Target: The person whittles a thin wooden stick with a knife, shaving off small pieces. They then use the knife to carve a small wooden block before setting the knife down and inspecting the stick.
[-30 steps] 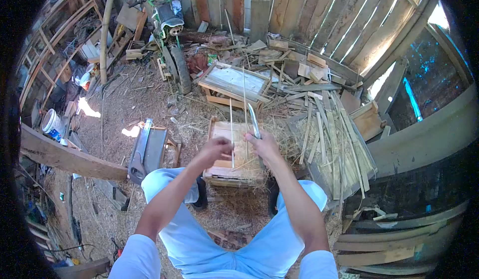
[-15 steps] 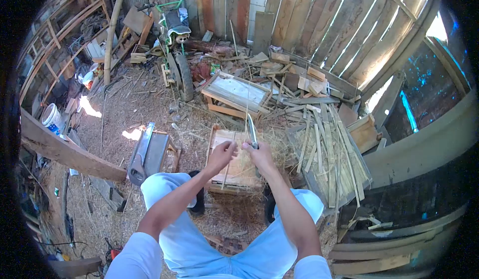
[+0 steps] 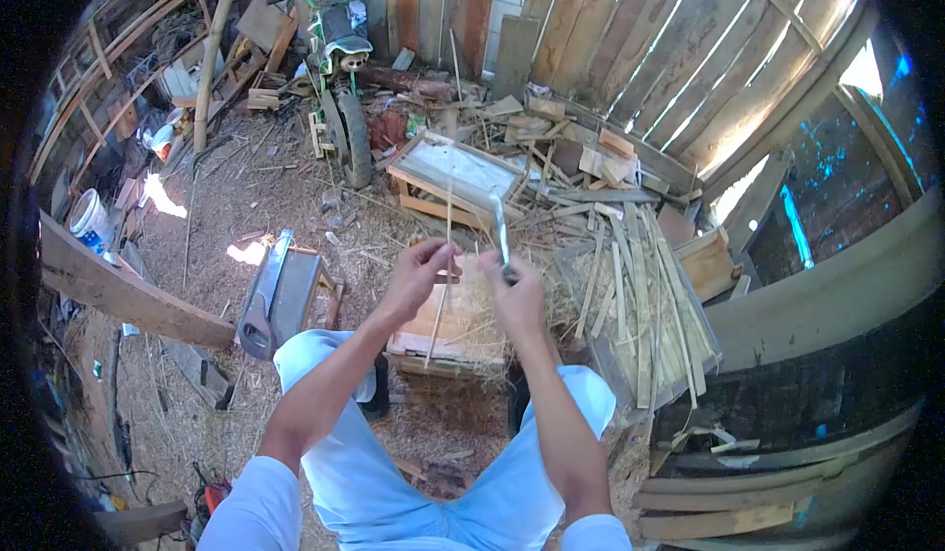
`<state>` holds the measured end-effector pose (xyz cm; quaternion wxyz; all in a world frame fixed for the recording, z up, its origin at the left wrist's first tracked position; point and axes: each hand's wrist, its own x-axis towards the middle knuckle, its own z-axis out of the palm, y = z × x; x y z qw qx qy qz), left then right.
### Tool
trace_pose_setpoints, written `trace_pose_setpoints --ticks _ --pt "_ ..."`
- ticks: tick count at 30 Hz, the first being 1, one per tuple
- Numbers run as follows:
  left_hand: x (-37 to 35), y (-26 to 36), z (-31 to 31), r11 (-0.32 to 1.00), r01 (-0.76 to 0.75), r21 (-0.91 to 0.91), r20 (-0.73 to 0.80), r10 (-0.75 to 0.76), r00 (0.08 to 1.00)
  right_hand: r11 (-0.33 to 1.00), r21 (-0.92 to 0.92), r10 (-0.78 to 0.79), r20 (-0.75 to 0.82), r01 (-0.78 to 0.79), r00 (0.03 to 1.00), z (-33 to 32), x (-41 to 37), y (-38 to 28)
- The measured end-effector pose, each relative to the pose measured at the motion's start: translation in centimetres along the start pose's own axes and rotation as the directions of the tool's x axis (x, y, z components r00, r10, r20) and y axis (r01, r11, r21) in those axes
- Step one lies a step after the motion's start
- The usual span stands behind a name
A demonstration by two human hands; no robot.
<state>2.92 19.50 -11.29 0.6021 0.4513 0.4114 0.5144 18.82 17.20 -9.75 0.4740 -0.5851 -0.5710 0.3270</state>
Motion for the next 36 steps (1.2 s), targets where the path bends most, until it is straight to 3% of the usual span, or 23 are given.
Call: trace_pose_setpoints --ticks 1,2,4,5,7,8,11,13,14,16,18,21,24,26,28,30,31,32,33,34,35,36 --pt "-0.3 0.6 -0.3 1.000 0.017 0.005 0.005 -0.017 1.000 0.995 0.052 -0.079 -0.082 0.083 0.994 -0.1 0.4 -0.1" --pt "-0.6 1.2 -0.5 0.995 0.071 0.074 0.114 -0.079 0.990 0.996 0.054 -0.060 -0.088 0.065 0.994 -0.5 0.7 -0.2" --pt "-1.5 0.9 -0.5 0.972 0.200 0.124 0.288 -0.229 0.930 0.844 0.486 0.207 0.099 -0.228 0.973 -1.6 0.9 -2.2" --pt "-2.1 0.6 -0.3 0.966 0.221 0.135 0.301 -0.253 0.919 0.836 0.493 0.231 0.086 -0.243 0.969 -1.7 1.2 -2.1" --pt "-3.5 1.7 0.4 0.935 0.089 0.343 0.313 -0.203 0.928 0.694 0.706 0.121 0.079 -0.141 0.990 -2.1 1.7 -1.8" --pt "-3.9 1.8 0.2 0.948 0.147 0.282 0.325 -0.238 0.915 0.691 0.708 0.138 0.072 -0.148 0.988 -2.2 1.6 -1.6" --pt "-4.3 2.2 0.2 0.949 0.178 0.259 0.289 -0.252 0.924 0.774 0.626 0.108 0.024 -0.099 0.994 -2.2 1.2 -1.9" --pt "-4.3 2.2 0.2 0.954 0.161 0.254 0.273 -0.230 0.934 0.938 0.345 0.027 -0.006 -0.023 1.000 -2.3 0.9 -2.4" --pt "-4.3 2.5 0.3 0.949 0.188 0.252 0.262 -0.254 0.931 0.939 0.343 0.026 -0.001 -0.024 1.000 -2.2 0.8 -2.2" --pt "-4.3 2.7 0.3 0.944 0.213 0.250 0.248 -0.275 0.929 0.831 0.554 0.023 0.058 -0.052 0.998 -1.9 0.8 -1.8" --pt "-4.1 2.5 0.2 0.945 0.064 0.320 0.260 -0.153 0.953 0.804 0.593 0.043 0.035 -0.055 0.998 -2.6 1.3 -2.1" --pt "-4.0 2.2 0.1 0.950 0.050 0.307 0.261 -0.135 0.956 0.807 0.588 0.075 -0.031 -0.042 0.997 -3.6 1.6 -2.4" --pt "-3.7 2.3 -0.3 0.942 0.024 0.334 0.304 -0.132 0.943 0.827 0.548 0.132 0.022 -0.122 0.991 -4.4 2.0 -1.0" --pt "-3.5 1.9 -0.5 0.967 -0.009 0.255 0.347 -0.083 0.934 0.617 0.654 0.345 0.276 -0.438 0.897 -4.9 2.8 1.0" --pt "-3.2 1.4 -0.6 0.984 -0.036 0.175 0.390 -0.036 0.920 0.570 0.646 0.412 0.309 -0.507 0.857 -4.0 3.5 2.9" --pt "-2.6 0.9 -0.7 0.984 0.087 0.154 0.230 -0.121 0.966 0.521 0.635 0.471 0.344 -0.570 0.813 -3.8 3.7 3.5" --pt "-2.2 -0.1 -0.8 0.983 0.083 0.161 0.227 -0.119 0.967 0.676 0.467 0.467 0.327 -0.570 0.822 -3.5 3.6 3.2" --pt "-1.5 -1.5 -0.8 0.983 0.181 0.041 0.126 -0.184 0.975 0.795 0.275 0.457 0.314 -0.540 0.832 -3.1 3.6 3.0" --pt "-0.8 -3.1 -0.8 0.962 0.260 -0.088 0.033 -0.258 0.966 0.795 0.282 0.449 0.323 -0.537 0.833 -2.5 3.5 3.4" --pt "-0.4 -4.6 -0.7 0.955 0.251 -0.156 0.010 -0.252 0.968 0.829 0.124 0.492 0.302 -0.546 0.816 -1.7 3.2 4.6" --pt "0.1 -6.2 -0.7 0.958 0.245 -0.150 0.007 -0.247 0.969 0.838 -0.039 0.533 0.270 -0.544 0.802 -1.1 2.9 6.0" --pt "0.7 -7.9 -0.7 0.969 0.245 0.032 0.020 -0.245 0.969 0.815 -0.027 0.554 0.326 -0.578 0.766 -0.4 2.4 7.3"
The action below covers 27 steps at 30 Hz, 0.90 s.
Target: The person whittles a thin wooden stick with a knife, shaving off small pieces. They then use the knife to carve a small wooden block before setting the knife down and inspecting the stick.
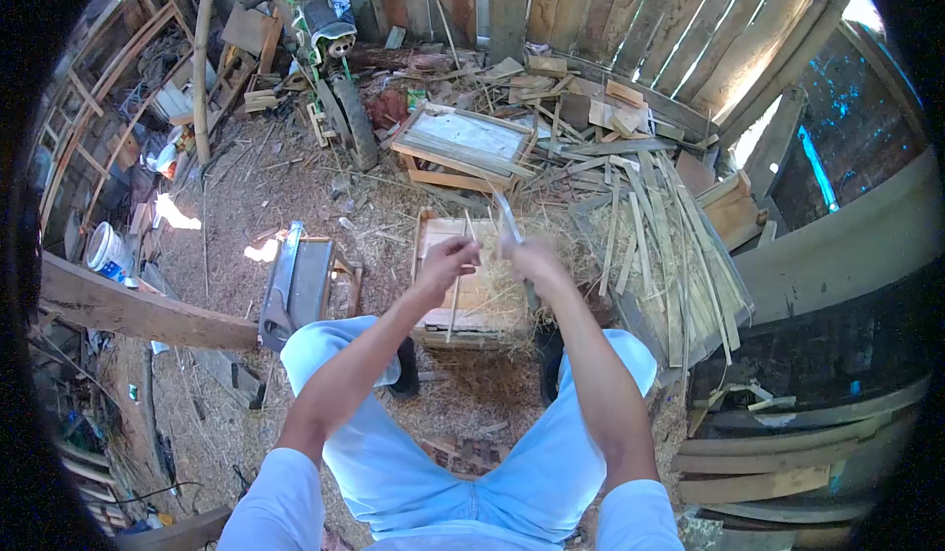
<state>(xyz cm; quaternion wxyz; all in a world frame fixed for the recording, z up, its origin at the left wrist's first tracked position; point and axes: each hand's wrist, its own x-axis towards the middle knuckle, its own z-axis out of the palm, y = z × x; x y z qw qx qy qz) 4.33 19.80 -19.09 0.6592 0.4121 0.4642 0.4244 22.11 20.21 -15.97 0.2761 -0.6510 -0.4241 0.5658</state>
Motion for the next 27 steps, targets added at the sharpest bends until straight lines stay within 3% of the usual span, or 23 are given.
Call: trace_pose_setpoints --ticks 1,3,4,5,7,9,10,11,14,16,19,21,22,23,24,26,27 --pt "0.7 -1.1 0.0 0.983 0.002 0.182 0.015 -0.004 1.000 1.000 0.003 -0.002 0.000 0.002 1.000 0.6 -0.1 0.5" --pt "1.3 -2.7 -0.2 0.980 0.032 0.196 0.022 -0.037 0.999 1.000 0.017 0.001 0.060 -0.002 0.998 1.5 -0.2 2.1" --pt "1.5 -2.9 -0.2 0.974 0.070 0.217 0.042 -0.081 0.996 0.992 -0.121 -0.031 0.049 0.037 0.998 1.4 0.0 2.9" --pt "1.5 -3.2 -0.2 0.965 0.107 0.239 0.061 -0.125 0.990 0.993 -0.117 -0.024 0.053 0.030 0.998 1.5 0.1 3.7" --pt "2.2 -4.8 -0.7 0.937 0.101 0.334 0.035 -0.120 0.992 0.943 -0.328 -0.110 -0.125 0.063 0.986 1.5 0.0 4.6" --pt "2.6 -6.7 -1.6 0.900 0.093 0.425 0.015 -0.110 0.994 0.929 -0.369 -0.063 -0.187 -0.011 0.980 1.3 -0.1 4.7" --pt "2.4 -7.9 -2.5 0.645 -0.003 0.764 -0.032 0.041 0.999 0.908 -0.411 -0.022 -0.246 -0.084 0.969 1.3 -0.2 4.7" --pt "2.0 -9.0 -3.3 0.262 -0.045 0.964 -0.008 0.200 0.980 0.909 -0.407 -0.018 -0.246 -0.087 0.969 1.3 0.1 4.8" --pt "1.5 -10.6 -4.2 0.253 0.006 0.968 -0.037 0.115 0.993 0.931 -0.359 -0.018 -0.238 -0.071 0.971 1.5 1.2 5.6" --pt "2.2 -11.1 -4.5 0.259 0.015 0.966 -0.032 0.061 0.998 0.907 -0.414 -0.198 -0.244 0.082 0.949 1.6 1.2 5.4" --pt "3.2 -10.3 -5.7 0.232 0.035 0.972 -0.031 -0.021 0.999 0.897 -0.425 -0.243 -0.253 0.118 0.936 1.9 0.7 4.0" --pt "4.0 -9.1 -6.3 0.513 0.070 0.856 -0.048 -0.056 0.997 0.900 -0.405 -0.277 -0.236 0.165 0.932 2.0 0.3 2.4" --pt "2.6 -5.6 -4.9 0.786 0.135 0.604 -0.053 -0.130 0.990 0.901 -0.386 -0.299 -0.217 0.199 0.929 2.1 0.0 1.7" --pt "1.3 -2.0 -3.5 0.905 0.110 0.412 -0.009 -0.116 0.993 0.897 -0.388 -0.311 -0.214 0.212 0.926 2.0 -0.2 0.8" --pt "-0.1 1.2 -2.4 0.976 0.085 0.199 0.034 -0.093 0.995 0.902 -0.307 -0.373 -0.197 0.305 0.906 2.0 -0.5 -0.2" --pt "-2.7 5.4 -1.8 0.985 0.004 0.171 0.118 -0.025 0.993 0.889 -0.223 -0.442 -0.184 0.401 0.878 1.8 -1.4 -2.2" --pt "-3.7 6.9 -1.7 0.989 -0.062 0.132 0.205 0.034 0.978 0.896 -0.044 -0.444 -0.124 0.442 0.888 1.5 -2.2 -3.2"
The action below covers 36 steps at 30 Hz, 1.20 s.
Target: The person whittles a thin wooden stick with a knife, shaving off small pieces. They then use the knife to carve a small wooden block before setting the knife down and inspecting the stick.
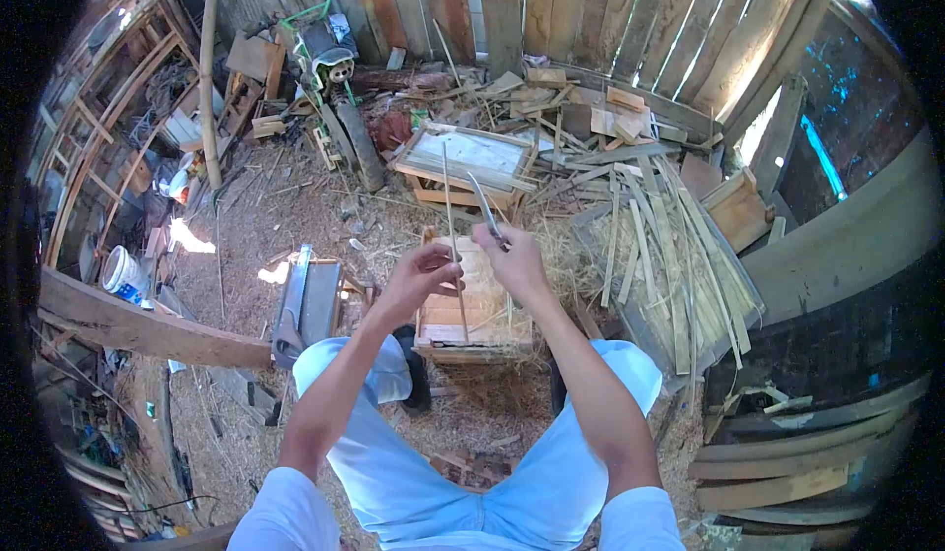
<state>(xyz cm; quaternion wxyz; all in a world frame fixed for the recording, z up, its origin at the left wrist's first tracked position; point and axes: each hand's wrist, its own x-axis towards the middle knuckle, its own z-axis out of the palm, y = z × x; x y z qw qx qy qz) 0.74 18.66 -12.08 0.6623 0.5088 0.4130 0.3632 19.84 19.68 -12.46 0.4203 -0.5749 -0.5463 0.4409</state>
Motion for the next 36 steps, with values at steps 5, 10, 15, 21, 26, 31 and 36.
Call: trace_pose_setpoints --ticks 5,10,15,21,26,31,36 --pt "-2.1 2.0 0.8 0.997 -0.001 0.079 0.156 -0.011 0.988 0.894 0.448 -0.059 0.098 0.009 0.993 -1.6 -1.8 -4.6" --pt "-2.1 1.8 1.8 0.988 -0.011 0.152 0.292 -0.035 0.956 0.884 0.466 -0.078 0.044 0.048 0.996 -2.4 -2.1 -5.0" --pt "-3.6 3.3 2.5 0.993 0.081 0.085 0.289 -0.102 0.952 0.947 0.316 -0.059 -0.030 0.066 0.998 -2.1 -1.9 -4.4" --pt "-3.9 3.2 2.5 0.985 0.116 0.128 0.197 -0.140 0.970 0.951 0.272 -0.152 0.007 0.144 0.988 -1.9 -2.5 -5.5" --pt "-4.2 4.3 2.3 0.984 0.112 0.135 0.189 -0.137 0.972 0.921 0.378 -0.140 0.091 0.096 0.986 -2.6 -2.4 -5.6" --pt "-4.7 5.1 2.1 0.984 0.126 0.126 0.196 -0.149 0.969 0.895 0.443 -0.129 0.135 0.057 0.982 -2.8 -2.7 -5.9" --pt "-5.6 5.7 2.7 0.992 0.122 0.041 0.234 -0.128 0.964 0.864 0.502 -0.122 0.151 0.030 0.981 -3.1 -3.6 -6.3"
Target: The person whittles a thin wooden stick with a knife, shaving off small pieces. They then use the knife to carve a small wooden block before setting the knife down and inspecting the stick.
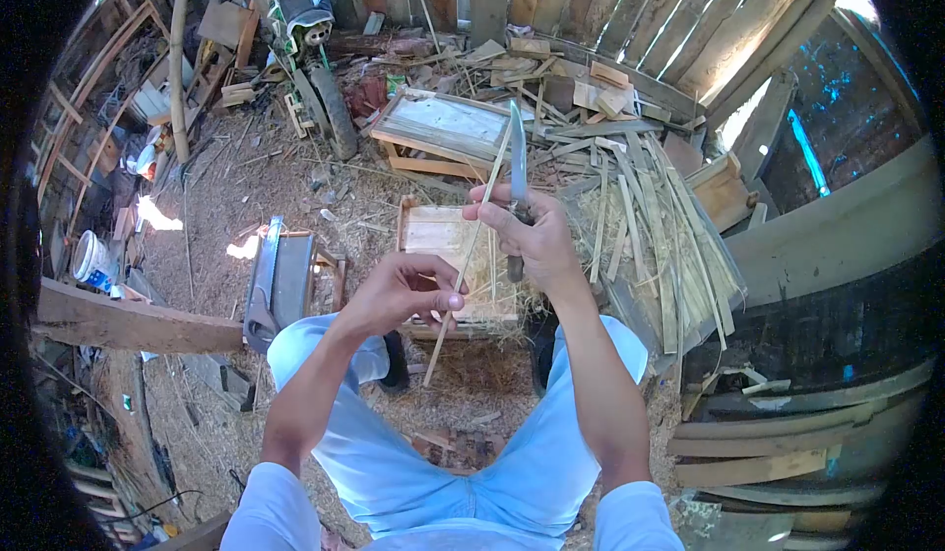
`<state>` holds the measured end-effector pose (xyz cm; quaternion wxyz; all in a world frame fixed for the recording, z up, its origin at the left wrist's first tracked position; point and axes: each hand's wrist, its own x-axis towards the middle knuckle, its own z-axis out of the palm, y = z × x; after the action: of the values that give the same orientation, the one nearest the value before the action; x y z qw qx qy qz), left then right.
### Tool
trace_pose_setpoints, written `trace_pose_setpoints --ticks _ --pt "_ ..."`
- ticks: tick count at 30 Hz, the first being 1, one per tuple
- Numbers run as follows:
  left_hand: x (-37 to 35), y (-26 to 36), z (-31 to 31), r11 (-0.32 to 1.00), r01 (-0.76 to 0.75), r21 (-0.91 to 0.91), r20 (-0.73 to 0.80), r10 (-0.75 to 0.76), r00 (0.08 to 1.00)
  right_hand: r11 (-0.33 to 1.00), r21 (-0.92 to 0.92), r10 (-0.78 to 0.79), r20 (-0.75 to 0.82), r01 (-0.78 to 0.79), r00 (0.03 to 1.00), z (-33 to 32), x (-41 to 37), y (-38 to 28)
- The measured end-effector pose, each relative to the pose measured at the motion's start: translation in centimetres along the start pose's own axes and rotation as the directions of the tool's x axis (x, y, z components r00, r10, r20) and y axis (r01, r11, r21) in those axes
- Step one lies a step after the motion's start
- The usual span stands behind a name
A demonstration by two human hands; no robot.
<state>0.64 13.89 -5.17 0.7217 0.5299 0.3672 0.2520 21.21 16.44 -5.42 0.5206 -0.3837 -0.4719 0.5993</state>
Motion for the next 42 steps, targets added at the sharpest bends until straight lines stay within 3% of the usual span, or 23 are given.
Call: trace_pose_setpoints --ticks 4,8,15,24,26,42 --pt "-0.8 -0.1 0.9 0.995 -0.031 -0.098 0.001 0.031 1.000 0.998 0.061 -0.035 -0.012 0.036 0.999 0.6 -1.5 -0.9" --pt "-1.1 -0.2 1.1 0.994 -0.104 -0.046 0.050 0.106 0.993 0.994 0.103 -0.021 -0.034 0.025 0.999 0.4 -2.6 -1.5" --pt "-1.4 0.2 1.8 0.993 -0.028 -0.111 0.084 0.038 0.996 0.995 0.070 -0.066 0.011 0.065 0.998 -0.5 -3.0 -1.7" --pt "-1.2 0.0 1.9 0.993 -0.097 -0.073 0.132 0.106 0.986 0.992 0.117 -0.059 0.034 0.055 0.998 -0.5 -3.1 -2.0" --pt "-1.4 0.5 2.0 0.992 0.002 -0.123 0.127 0.014 0.992 0.991 0.120 -0.061 0.018 0.059 0.998 -0.6 -3.1 -1.8" --pt "-1.7 0.1 1.6 0.994 -0.076 -0.084 0.139 0.087 0.986 0.962 0.259 -0.097 0.014 0.091 0.995 -0.4 -3.2 -1.6"
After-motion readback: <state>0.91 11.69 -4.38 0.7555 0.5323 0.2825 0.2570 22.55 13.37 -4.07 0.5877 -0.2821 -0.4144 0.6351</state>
